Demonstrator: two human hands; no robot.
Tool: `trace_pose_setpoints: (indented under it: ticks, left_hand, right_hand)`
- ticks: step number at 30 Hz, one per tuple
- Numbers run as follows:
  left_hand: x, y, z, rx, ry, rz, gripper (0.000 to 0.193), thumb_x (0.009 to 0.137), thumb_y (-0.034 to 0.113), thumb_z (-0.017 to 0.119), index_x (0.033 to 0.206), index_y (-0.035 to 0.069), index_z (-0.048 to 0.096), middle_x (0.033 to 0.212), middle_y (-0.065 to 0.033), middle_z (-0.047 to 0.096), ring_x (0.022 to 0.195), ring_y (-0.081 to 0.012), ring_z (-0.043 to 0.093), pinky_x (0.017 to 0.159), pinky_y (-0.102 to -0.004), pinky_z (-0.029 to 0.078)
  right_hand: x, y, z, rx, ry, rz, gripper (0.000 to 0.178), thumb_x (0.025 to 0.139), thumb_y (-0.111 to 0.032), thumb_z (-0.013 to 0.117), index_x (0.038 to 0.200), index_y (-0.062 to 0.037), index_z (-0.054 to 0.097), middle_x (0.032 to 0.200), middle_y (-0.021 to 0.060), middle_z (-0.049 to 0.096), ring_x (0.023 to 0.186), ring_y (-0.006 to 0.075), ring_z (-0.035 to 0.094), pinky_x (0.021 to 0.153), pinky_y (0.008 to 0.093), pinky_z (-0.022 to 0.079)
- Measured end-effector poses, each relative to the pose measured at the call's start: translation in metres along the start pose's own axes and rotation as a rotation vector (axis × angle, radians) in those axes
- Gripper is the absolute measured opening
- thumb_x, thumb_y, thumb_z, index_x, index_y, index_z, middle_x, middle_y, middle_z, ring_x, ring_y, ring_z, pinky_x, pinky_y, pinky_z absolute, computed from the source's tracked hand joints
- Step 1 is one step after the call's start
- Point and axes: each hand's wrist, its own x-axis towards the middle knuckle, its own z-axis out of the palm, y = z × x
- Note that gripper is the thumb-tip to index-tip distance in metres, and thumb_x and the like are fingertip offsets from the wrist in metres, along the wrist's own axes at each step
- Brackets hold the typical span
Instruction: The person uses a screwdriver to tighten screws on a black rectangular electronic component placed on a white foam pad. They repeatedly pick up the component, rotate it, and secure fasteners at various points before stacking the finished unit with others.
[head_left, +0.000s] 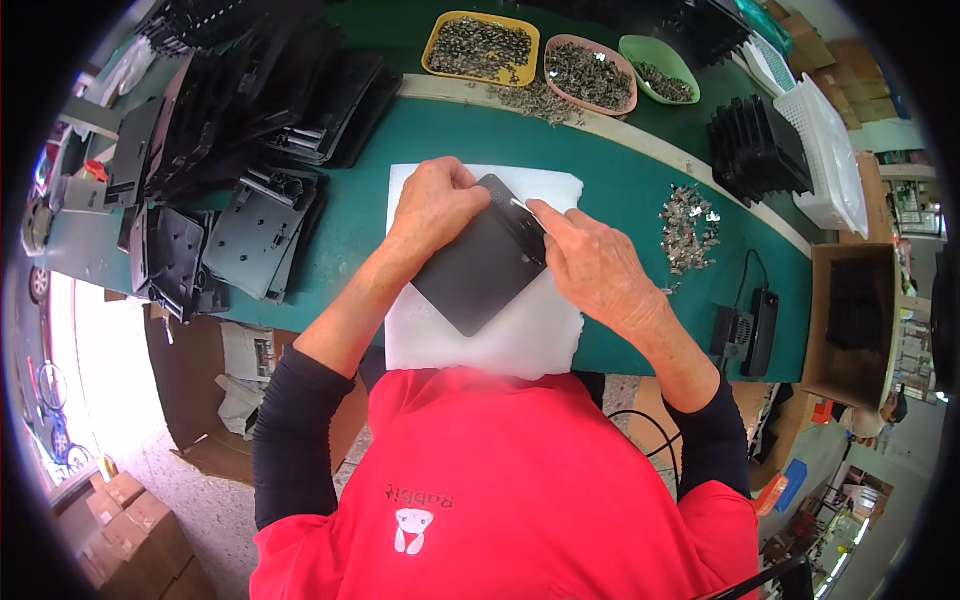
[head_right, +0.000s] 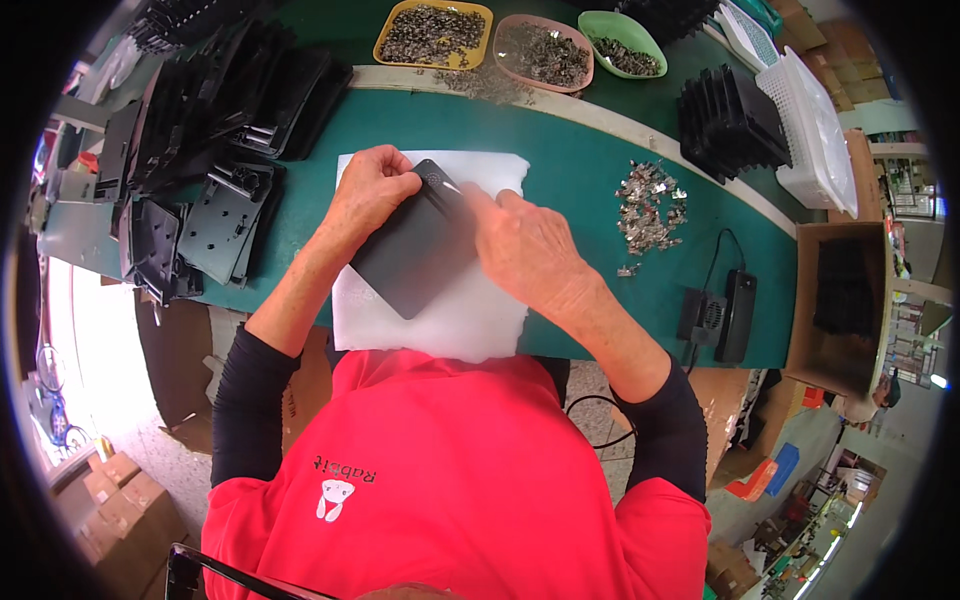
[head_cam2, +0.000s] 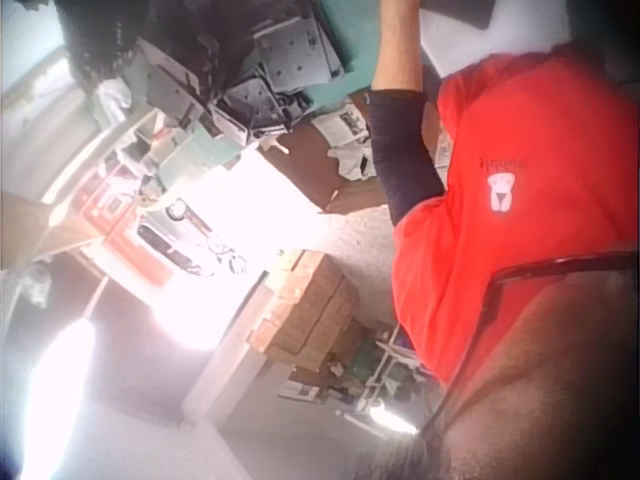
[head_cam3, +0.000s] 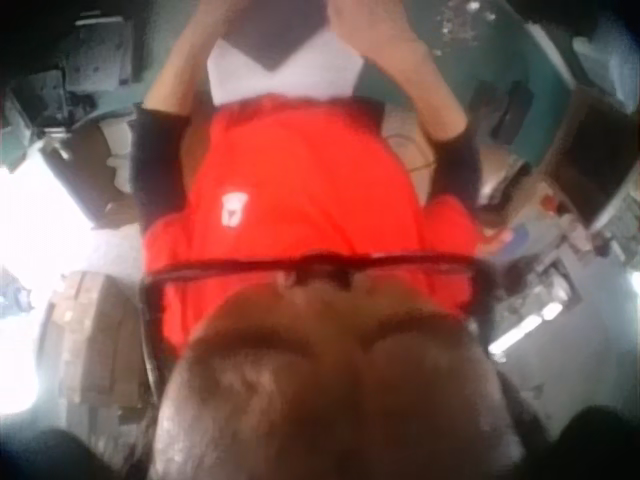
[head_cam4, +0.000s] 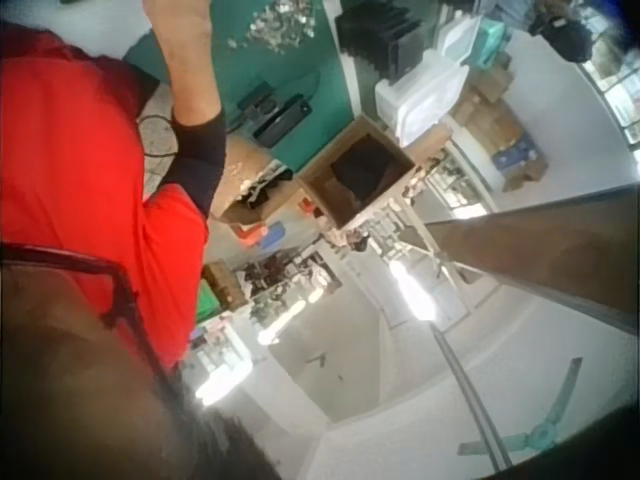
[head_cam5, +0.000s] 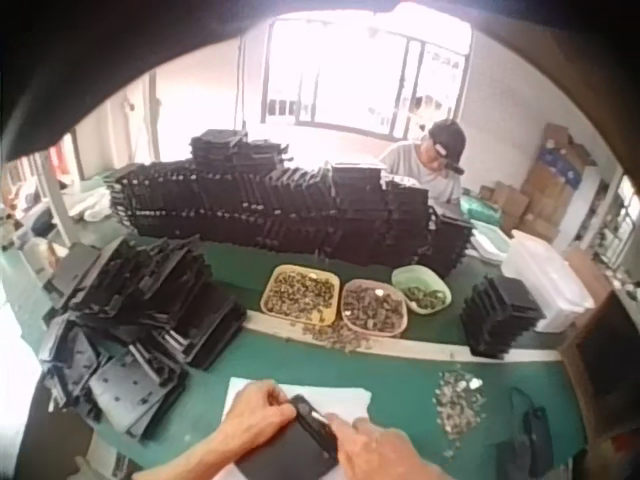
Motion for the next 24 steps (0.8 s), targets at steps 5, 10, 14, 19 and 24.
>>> trace_pose_setpoints:
  ticks: [5,10,14,19,24]
  left_hand:
    - [-0.003,-0.003,-0.003,-0.098,-0.041,0.027,0.014,0.078,0.01,0.066,0.087,-0.001,0.065,0.075,-0.0036,0.065,0.065,-0.0089,0.057,0.059,-0.0245,0.047]
    - [-0.001,-0.009,-0.016,-0.332,-0.198,-0.037,0.013,0.084,0.006,0.066,0.093,-0.003,0.067,0.08,-0.0044,0.068,0.067,-0.0085,0.061,0.06,-0.022,0.049]
    - [-0.001,-0.008,-0.015,-0.346,-0.187,-0.057,0.014,0.084,0.006,0.066,0.095,-0.003,0.067,0.081,-0.0048,0.068,0.067,-0.0083,0.061,0.061,-0.0222,0.049]
    - [-0.002,-0.007,-0.011,-0.305,-0.152,-0.032,0.014,0.084,0.006,0.064,0.095,-0.003,0.066,0.081,-0.0045,0.068,0.068,-0.0074,0.061,0.061,-0.0219,0.048]
    - [-0.008,-0.004,-0.006,-0.251,-0.077,-0.013,0.016,0.083,0.007,0.062,0.095,-0.004,0.065,0.078,-0.0054,0.068,0.067,-0.0088,0.06,0.06,-0.0239,0.048]
  right_hand:
    - [0.004,-0.004,0.03,0.03,0.117,-0.043,0.041,0.087,-0.005,0.051,0.128,-0.0015,0.053,0.094,0.0216,0.061,0.075,0.0408,0.066,0.069,0.0475,0.054]
    - [0.009,-0.014,0.035,-0.073,0.161,-0.006,0.045,0.084,-0.001,0.056,0.129,-0.0042,0.059,0.087,0.0148,0.06,0.071,0.0336,0.066,0.065,0.0424,0.056]
    - [0.014,-0.016,0.04,-0.085,0.185,-0.014,0.047,0.083,-0.002,0.056,0.13,-0.0042,0.058,0.086,0.0136,0.06,0.071,0.0319,0.067,0.063,0.0404,0.056]
    - [0.016,-0.014,0.042,-0.099,0.199,-0.042,0.049,0.082,-0.002,0.057,0.131,-0.0038,0.057,0.086,0.0122,0.059,0.069,0.0302,0.066,0.062,0.0385,0.056]
    - [0.02,-0.017,0.041,-0.271,0.153,-0.105,0.051,0.079,-0.003,0.059,0.13,0.0012,0.057,0.085,0.0102,0.059,0.064,0.0246,0.067,0.058,0.0335,0.056]
